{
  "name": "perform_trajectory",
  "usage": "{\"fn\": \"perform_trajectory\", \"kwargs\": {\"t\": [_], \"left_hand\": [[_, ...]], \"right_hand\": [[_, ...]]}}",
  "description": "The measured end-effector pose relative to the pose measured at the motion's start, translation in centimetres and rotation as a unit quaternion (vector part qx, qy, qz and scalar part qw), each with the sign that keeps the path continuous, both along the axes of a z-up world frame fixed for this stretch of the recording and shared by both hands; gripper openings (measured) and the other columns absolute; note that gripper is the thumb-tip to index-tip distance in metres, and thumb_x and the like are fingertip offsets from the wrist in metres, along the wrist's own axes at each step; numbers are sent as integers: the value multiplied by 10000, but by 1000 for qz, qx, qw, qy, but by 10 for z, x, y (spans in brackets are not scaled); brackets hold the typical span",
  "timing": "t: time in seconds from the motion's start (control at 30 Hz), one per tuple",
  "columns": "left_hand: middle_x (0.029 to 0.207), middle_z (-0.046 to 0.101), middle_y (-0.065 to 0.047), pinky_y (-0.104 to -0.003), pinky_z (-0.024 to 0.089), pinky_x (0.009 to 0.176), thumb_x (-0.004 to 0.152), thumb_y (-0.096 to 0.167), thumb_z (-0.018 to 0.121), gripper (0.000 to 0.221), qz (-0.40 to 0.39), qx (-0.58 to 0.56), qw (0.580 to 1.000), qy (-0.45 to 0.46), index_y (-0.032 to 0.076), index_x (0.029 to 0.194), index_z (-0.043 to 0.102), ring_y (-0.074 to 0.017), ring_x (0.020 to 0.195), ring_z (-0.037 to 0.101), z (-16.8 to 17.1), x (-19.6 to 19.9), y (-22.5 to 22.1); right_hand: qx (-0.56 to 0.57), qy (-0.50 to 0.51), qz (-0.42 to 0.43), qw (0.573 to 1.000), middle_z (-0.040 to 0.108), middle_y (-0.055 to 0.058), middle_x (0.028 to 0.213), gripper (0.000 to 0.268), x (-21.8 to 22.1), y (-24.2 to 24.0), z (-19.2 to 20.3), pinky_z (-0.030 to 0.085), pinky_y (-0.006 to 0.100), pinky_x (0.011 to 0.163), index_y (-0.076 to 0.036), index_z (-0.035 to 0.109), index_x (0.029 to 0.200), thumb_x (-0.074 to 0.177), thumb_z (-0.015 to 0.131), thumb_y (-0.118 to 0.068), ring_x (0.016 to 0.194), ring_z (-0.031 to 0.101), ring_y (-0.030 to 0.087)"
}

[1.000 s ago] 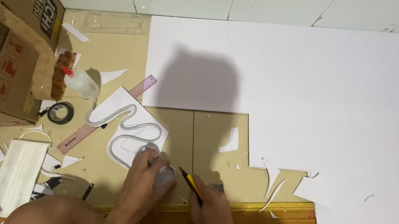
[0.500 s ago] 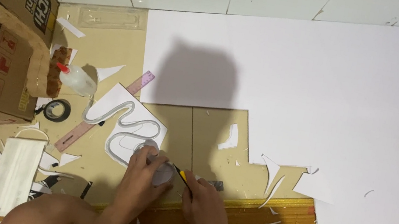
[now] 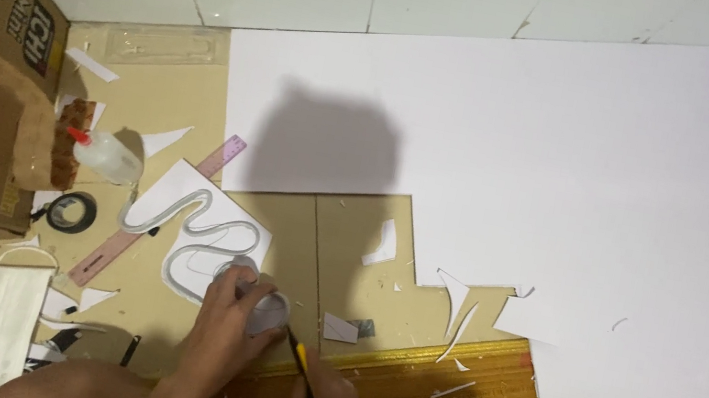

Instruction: Trimming excess material from a foam board using a utility knife to follow a pre-marked curved shape.

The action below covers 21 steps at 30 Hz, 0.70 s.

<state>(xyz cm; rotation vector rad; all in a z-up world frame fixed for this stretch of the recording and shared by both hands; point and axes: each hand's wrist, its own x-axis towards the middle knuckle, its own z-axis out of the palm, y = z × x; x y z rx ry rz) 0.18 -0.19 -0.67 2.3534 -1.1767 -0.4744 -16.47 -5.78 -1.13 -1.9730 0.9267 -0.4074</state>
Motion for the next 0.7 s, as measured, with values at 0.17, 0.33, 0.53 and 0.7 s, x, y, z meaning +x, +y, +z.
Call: {"fn": "perform_trajectory", "kwargs": {"t": [0.17, 0.33, 0.53, 0.7], "left_hand": [[1180, 390, -60, -357, 418, 882, 602, 219, 815, 590, -8, 2, 1000, 19, 155, 1131, 564, -259, 1099, 428, -2, 2, 6], [1146, 395, -42, -357, 413, 888, 650, 207, 751, 538, -2, -6, 1000, -5, 105, 1134, 538, -250, 1082, 409, 2, -6, 7], [1118, 466, -56, -338, 449, 880, 605, 232, 814, 574, 46, -136, 989, 38, 83, 1110, 587, -233, 1075, 483, 29, -35, 20], [1058, 524, -95, -332, 501, 755, 550, 106, 810, 524, 70, -273, 959, 22, 60, 1030, 604, -261, 937, 570, 60, -62, 19]], "right_hand": [[-79, 142, -110, 980, 656, 37, 828, 527, -35, 3, -25, 540, 325, 530, -279, 546, 1202, 696, 619, -156, 612, 670, 206], [-220, 200, -66, 953, 634, 18, 804, 399, -58, -37, 6, 590, 240, 559, -117, 554, 1149, 757, 614, -80, 606, 634, 127], [229, 214, -130, 941, 585, 35, 772, 263, -37, -53, 23, 461, 253, 511, -159, 591, 1087, 849, 555, -266, 577, 550, 121], [426, -22, -169, 888, 544, 95, 544, 131, 9, -25, 82, 321, 265, 362, 7, 664, 937, 827, 665, -63, 392, 446, 147]]}}
